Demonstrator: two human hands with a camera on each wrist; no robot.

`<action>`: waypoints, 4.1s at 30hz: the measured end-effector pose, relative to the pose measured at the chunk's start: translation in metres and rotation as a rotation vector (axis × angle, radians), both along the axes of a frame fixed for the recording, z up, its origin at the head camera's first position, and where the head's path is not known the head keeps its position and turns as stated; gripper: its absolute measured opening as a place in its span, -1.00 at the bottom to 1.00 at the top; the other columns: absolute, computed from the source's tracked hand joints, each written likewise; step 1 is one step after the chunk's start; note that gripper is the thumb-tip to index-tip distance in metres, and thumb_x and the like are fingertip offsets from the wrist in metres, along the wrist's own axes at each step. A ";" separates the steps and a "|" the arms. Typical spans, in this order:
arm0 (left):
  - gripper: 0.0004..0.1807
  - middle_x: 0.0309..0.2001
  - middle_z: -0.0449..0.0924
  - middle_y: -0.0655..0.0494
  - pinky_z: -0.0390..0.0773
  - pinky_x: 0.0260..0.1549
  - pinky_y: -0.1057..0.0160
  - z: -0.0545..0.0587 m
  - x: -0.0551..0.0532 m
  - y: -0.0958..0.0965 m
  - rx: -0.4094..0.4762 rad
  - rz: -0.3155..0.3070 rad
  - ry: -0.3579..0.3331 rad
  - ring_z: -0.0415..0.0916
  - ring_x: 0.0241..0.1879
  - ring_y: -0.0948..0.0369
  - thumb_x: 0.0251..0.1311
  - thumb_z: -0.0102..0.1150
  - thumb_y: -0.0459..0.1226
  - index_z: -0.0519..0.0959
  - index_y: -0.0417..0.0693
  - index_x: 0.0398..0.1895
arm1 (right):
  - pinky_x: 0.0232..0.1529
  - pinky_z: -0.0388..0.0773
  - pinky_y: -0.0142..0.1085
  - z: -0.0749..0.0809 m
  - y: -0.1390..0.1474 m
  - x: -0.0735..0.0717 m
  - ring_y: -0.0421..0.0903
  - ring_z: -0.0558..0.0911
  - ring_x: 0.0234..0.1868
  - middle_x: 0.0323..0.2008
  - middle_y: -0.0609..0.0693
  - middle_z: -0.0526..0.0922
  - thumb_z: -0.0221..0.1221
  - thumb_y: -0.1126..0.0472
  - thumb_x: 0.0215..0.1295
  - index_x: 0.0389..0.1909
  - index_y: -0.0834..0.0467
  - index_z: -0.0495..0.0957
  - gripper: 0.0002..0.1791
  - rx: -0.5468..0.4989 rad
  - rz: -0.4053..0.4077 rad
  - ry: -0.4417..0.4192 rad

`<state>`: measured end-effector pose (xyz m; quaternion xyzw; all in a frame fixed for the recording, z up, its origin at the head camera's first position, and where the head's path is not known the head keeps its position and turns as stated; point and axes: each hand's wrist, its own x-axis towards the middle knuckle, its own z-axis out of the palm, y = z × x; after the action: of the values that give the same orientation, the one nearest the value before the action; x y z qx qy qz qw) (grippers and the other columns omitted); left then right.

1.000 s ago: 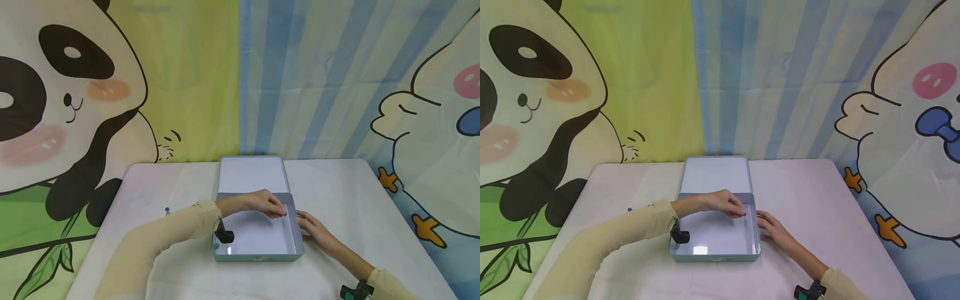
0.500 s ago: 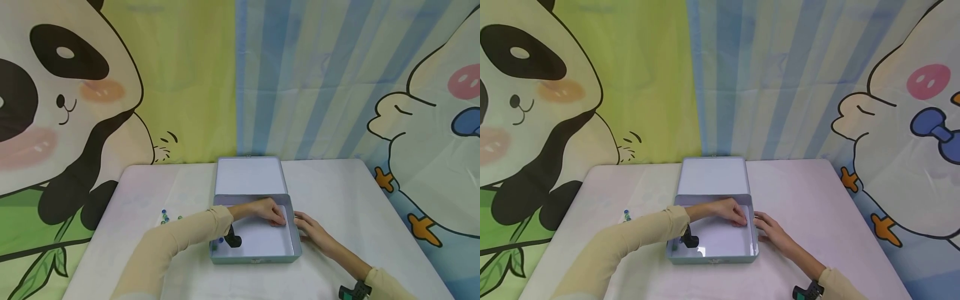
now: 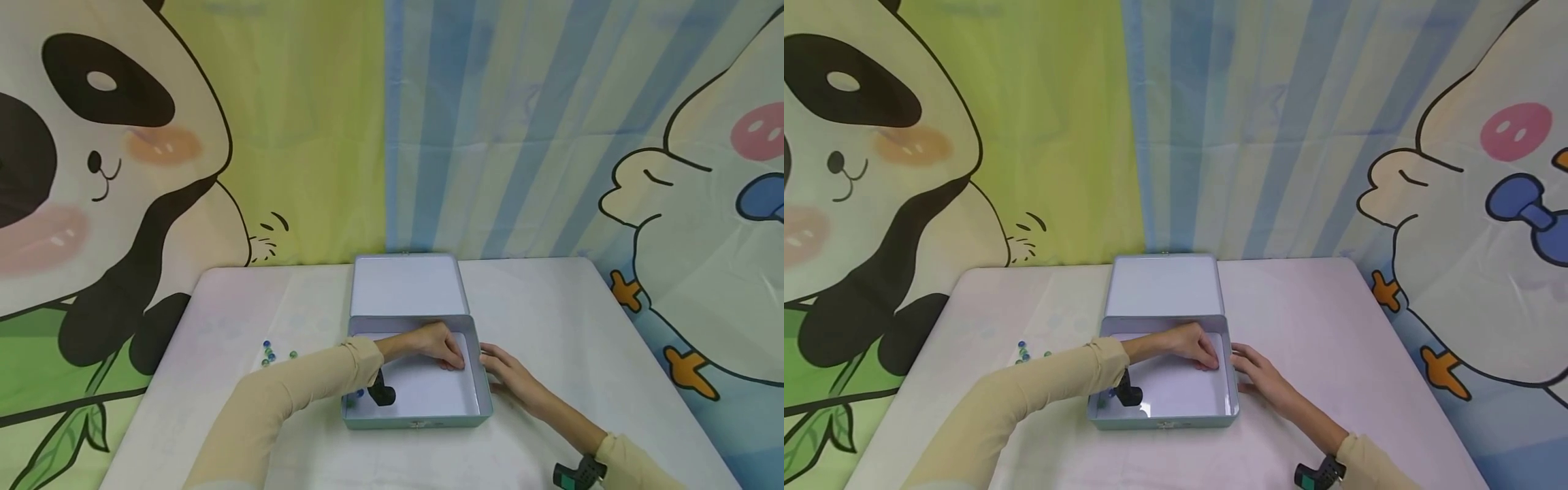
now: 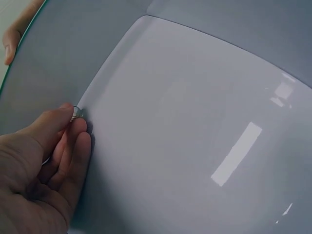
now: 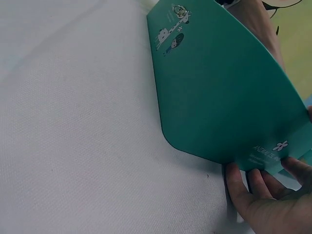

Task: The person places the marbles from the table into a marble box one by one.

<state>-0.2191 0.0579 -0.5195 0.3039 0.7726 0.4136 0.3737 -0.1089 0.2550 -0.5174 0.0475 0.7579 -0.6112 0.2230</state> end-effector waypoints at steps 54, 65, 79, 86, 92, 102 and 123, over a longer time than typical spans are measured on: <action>-0.70 -0.18 0.71 0.00 0.56 -0.35 0.46 0.011 0.019 -0.363 -0.213 0.653 0.386 0.56 -0.26 0.23 0.29 0.21 -0.14 0.65 -0.13 -0.03 | 0.28 0.40 0.14 0.003 0.003 0.002 0.33 0.10 0.48 0.45 0.30 0.14 -0.08 -0.08 0.48 0.46 0.20 0.05 -0.31 -0.004 0.018 0.018; -0.76 -0.20 0.73 0.01 0.56 -0.27 0.36 0.001 0.002 -0.357 -0.271 0.544 0.458 0.59 -0.21 0.19 0.19 0.30 -0.21 0.71 -0.12 -0.13 | 0.29 0.38 0.16 0.000 0.002 0.002 0.34 0.09 0.48 0.45 0.30 0.14 -0.09 -0.07 0.49 0.47 0.20 0.05 -0.32 -0.024 0.019 0.011; -0.82 -0.30 0.71 0.08 0.56 -0.31 0.34 0.002 -0.012 -0.344 -0.324 0.490 0.519 0.53 -0.34 0.25 0.17 0.31 -0.27 0.72 -0.12 -0.18 | 0.28 0.39 0.16 -0.001 0.001 0.001 0.34 0.12 0.46 0.45 0.30 0.14 -0.09 -0.07 0.49 0.46 0.21 0.05 -0.32 -0.014 0.015 0.018; -0.87 -0.35 0.69 0.12 0.56 -0.33 0.34 0.003 -0.015 -0.335 -0.325 0.456 0.530 0.52 -0.37 0.28 0.17 0.30 -0.30 0.71 -0.12 -0.23 | 0.28 0.39 0.16 -0.001 0.001 0.001 0.34 0.14 0.46 0.45 0.29 0.14 -0.09 -0.07 0.49 0.47 0.20 0.04 -0.32 -0.009 0.020 0.022; -0.85 -0.32 0.70 0.12 0.55 -0.36 0.40 0.016 -0.017 -0.329 -0.255 0.484 0.493 0.52 -0.36 0.26 0.18 0.31 -0.23 0.71 -0.05 -0.21 | 0.29 0.38 0.17 -0.001 0.001 0.000 0.33 0.14 0.46 0.45 0.29 0.15 -0.08 -0.07 0.49 0.47 0.20 0.05 -0.32 -0.014 0.019 0.021; -0.52 -0.09 0.69 -0.13 0.67 -0.05 0.15 0.062 -0.007 -0.285 0.091 0.528 0.078 0.67 -0.11 0.00 0.20 0.27 0.02 0.62 -0.15 0.00 | 0.29 0.37 0.18 0.001 0.003 -0.001 0.33 0.13 0.46 0.45 0.29 0.14 -0.09 -0.08 0.49 0.47 0.20 0.04 -0.31 -0.019 0.033 0.022; -0.65 -0.19 0.72 -0.13 0.69 -0.13 0.20 0.087 -0.017 -0.129 0.175 0.244 -0.185 0.68 -0.31 0.28 0.24 0.26 -0.14 0.66 -0.25 -0.08 | 0.29 0.38 0.17 0.003 0.006 -0.001 0.34 0.13 0.46 0.45 0.29 0.15 -0.08 -0.08 0.48 0.46 0.19 0.05 -0.32 -0.011 0.022 0.027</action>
<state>-0.2363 -0.0713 -0.4322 0.1999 0.7272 0.5478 0.3622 -0.1102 0.2614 -0.5141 0.0296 0.7579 -0.6136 0.2195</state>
